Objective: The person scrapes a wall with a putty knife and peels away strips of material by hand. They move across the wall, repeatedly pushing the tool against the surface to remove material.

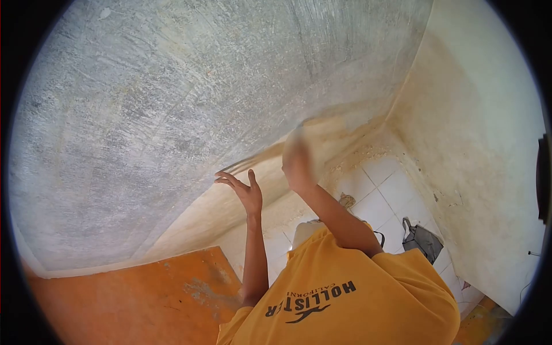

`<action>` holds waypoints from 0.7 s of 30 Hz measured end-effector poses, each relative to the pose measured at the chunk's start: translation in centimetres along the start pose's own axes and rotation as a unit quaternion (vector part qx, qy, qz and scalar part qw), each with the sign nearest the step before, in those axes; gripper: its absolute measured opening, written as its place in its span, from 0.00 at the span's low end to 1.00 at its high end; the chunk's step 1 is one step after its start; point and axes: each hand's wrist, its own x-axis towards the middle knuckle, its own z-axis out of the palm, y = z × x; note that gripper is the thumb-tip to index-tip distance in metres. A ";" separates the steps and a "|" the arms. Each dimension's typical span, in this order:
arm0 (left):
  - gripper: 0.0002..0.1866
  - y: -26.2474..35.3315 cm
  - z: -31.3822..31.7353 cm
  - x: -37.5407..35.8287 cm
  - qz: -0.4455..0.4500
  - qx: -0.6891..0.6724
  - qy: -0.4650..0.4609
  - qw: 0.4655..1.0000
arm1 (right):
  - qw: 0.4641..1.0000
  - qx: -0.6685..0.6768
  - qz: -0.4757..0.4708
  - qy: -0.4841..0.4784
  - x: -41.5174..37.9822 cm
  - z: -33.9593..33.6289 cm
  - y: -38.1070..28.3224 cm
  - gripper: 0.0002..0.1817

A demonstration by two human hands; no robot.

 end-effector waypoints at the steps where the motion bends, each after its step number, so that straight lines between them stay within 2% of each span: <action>1: 0.52 -0.1 0.1 -0.1 -0.003 0.008 0.001 1.000 | 1.000 -0.001 -0.008 -0.004 0.1 0.0 0.3 0.06; 4: 0.52 0.1 0.7 -0.5 -0.021 0.011 0.000 1.000 | 1.000 -0.019 0.002 0.024 -1.3 1.1 1.0 0.06; 5: 0.52 0.3 1.0 -0.6 -0.029 -0.001 -0.001 1.000 | 0.999 -0.021 0.023 -0.037 -2.2 0.8 1.0 0.07; 9: 0.53 0.7 1.1 -0.6 -0.050 -0.022 -0.003 0.998 | 0.998 -0.007 -0.028 0.062 4.6 -2.1 0.7 0.09; 13: 0.52 1.2 1.7 -0.3 -0.040 -0.075 0.003 0.996 | 0.999 -0.021 -0.009 0.041 1.9 -1.6 -1.7 0.08; 16: 0.53 -0.2 2.4 -0.1 -0.042 -0.043 0.005 0.998 | 0.999 0.000 0.033 -0.041 -1.4 0.0 -1.4 0.08; 17: 0.54 -0.7 2.6 -0.1 -0.038 -0.030 0.004 0.999 | 1.000 0.011 0.021 0.010 -0.5 0.1 -1.5 0.08; 20: 0.54 -0.3 2.3 -0.3 -0.059 -0.048 0.000 0.997 | 0.998 0.055 0.001 -0.001 4.0 -3.1 -1.4 0.07; 21: 0.54 0.0 2.3 -0.1 -0.070 -0.064 -0.002 0.995 | 0.998 0.059 0.017 0.003 3.3 -2.9 -1.4 0.08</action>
